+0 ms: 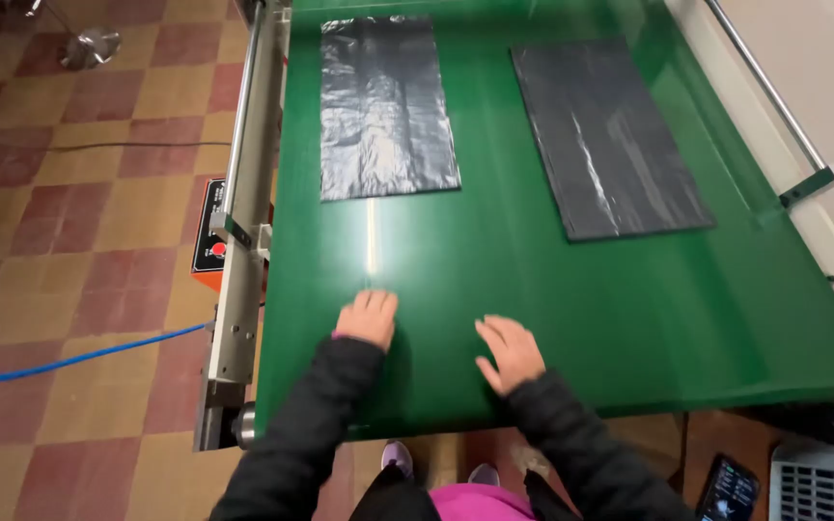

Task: Folding plastic bags as they come off a conveyor belt and placing them into a crate.

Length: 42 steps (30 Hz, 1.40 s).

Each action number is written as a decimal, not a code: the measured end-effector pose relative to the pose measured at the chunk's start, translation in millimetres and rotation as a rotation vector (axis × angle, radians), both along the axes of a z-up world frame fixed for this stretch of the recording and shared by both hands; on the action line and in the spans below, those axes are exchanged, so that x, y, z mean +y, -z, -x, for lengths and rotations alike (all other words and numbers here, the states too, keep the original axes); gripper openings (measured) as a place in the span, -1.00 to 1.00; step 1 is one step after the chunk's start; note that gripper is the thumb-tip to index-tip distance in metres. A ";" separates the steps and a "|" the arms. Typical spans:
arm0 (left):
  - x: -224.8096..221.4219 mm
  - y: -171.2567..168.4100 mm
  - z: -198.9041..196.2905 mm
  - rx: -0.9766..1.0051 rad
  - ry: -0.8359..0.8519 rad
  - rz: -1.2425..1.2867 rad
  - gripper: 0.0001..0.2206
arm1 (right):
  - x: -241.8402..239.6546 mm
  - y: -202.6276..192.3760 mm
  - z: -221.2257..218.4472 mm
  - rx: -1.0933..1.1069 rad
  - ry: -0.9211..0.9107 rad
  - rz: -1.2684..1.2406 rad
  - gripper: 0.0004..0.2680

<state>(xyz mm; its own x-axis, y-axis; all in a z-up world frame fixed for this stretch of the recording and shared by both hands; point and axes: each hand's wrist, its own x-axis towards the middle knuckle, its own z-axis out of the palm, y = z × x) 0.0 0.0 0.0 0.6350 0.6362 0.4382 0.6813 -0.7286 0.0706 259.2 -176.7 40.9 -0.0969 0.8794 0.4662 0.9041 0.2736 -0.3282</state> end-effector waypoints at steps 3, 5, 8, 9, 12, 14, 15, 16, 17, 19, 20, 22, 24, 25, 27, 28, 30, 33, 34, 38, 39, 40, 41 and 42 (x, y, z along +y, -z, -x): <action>43.9 -2.1 -15.5 0.034 -0.019 -0.176 -0.62 | 47.9 -1.6 -2.1 -0.050 0.017 -0.028 -0.46; 62.9 6.4 -18.5 0.099 -0.063 -0.201 -0.60 | 72.7 0.5 -2.7 -0.077 0.044 0.008 -0.45; 81.6 38.4 -15.3 0.127 -0.111 -0.267 -0.64 | 102.5 9.4 -2.0 -0.137 0.073 0.076 -0.43; 89.7 50.0 -13.7 0.090 -0.110 -0.316 -0.70 | 114.9 11.5 -2.4 -0.171 0.079 0.099 -0.43; 88.6 115.3 -10.1 0.134 0.012 -0.149 -0.85 | 130.6 37.0 -12.4 -0.244 0.016 0.088 -0.45; 70.9 110.6 -13.0 0.143 -0.025 -0.188 -0.89 | 135.4 40.0 -11.4 -0.278 -0.029 0.239 -0.50; 59.4 108.5 -15.0 0.155 -0.044 -0.226 -0.90 | 133.2 42.2 -10.6 -0.304 -0.059 0.396 -0.54; 51.4 107.2 -12.4 0.155 -0.044 -0.223 -0.90 | 129.1 36.7 -6.9 -0.305 -0.059 0.399 -0.54; 49.0 104.7 -12.8 0.158 -0.072 -0.224 -0.90 | 129.6 29.5 -5.7 -0.365 -0.097 0.380 -0.51; 48.5 104.2 -13.7 0.154 -0.106 -0.228 -0.89 | 133.4 22.7 -4.4 -0.435 -0.137 0.357 -0.49; 50.6 106.2 -14.7 0.147 -0.085 -0.206 -0.89 | 136.9 23.0 -4.9 -0.449 -0.137 0.373 -0.55; 51.9 98.7 -8.5 0.144 -0.059 -0.184 -0.89 | 143.4 27.4 -4.0 -0.457 -0.135 0.390 -0.62; 51.9 81.0 -3.5 0.135 0.043 -0.056 -0.87 | 152.1 34.3 -9.4 -0.544 -0.142 0.380 -0.83; 46.2 47.2 3.4 0.136 0.044 -0.057 -0.87 | 155.6 38.7 -11.3 -0.543 -0.142 0.379 -0.83; 38.5 -21.1 15.0 0.013 0.133 0.065 -0.62 | 166.3 46.2 -17.0 -0.546 -0.140 0.168 -0.89; 45.0 -18.0 17.7 0.012 0.134 0.058 -0.62 | 170.3 41.9 -16.8 -0.548 -0.137 0.162 -0.89; 52.5 -9.4 24.6 -0.050 0.089 0.082 -0.59 | 174.4 36.1 -15.4 -0.357 0.054 0.143 -0.90; 47.7 19.4 58.5 0.006 0.004 0.112 -0.79 | 139.9 7.3 -12.7 -0.199 0.012 0.048 -0.82; 33.7 4.6 74.3 0.008 0.011 0.123 -0.79 | 117.0 6.2 -14.3 -0.198 0.018 0.060 -0.82; 10.2 -53.4 112.3 -0.078 0.159 0.404 -0.78 | 55.1 17.0 -44.7 -0.010 -0.089 0.153 -0.77; 1.9 -64.9 118.2 -0.102 0.199 0.571 -0.78 | 37.5 26.6 -55.9 0.049 -0.106 0.205 -0.76; 13.5 -65.1 113.4 -0.102 0.199 0.584 -0.78 | 39.0 26.1 -63.7 0.051 -0.105 0.218 -0.76; 20.3 -64.4 111.2 -0.244 0.246 0.703 -0.81 | 35.1 27.0 -68.5 0.238 -0.033 0.352 -0.78; 27.5 -63.6 108.4 -0.389 0.289 0.819 -0.83 | 31.4 27.7 -73.9 0.424 0.043 0.486 -0.79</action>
<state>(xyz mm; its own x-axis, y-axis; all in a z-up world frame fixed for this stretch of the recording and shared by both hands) -108.4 27.5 63.6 0.7191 0.6808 0.1391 0.3039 -0.4882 0.8181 333.1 -145.3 13.1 0.0484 0.9988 0.0041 0.6758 -0.0297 -0.7365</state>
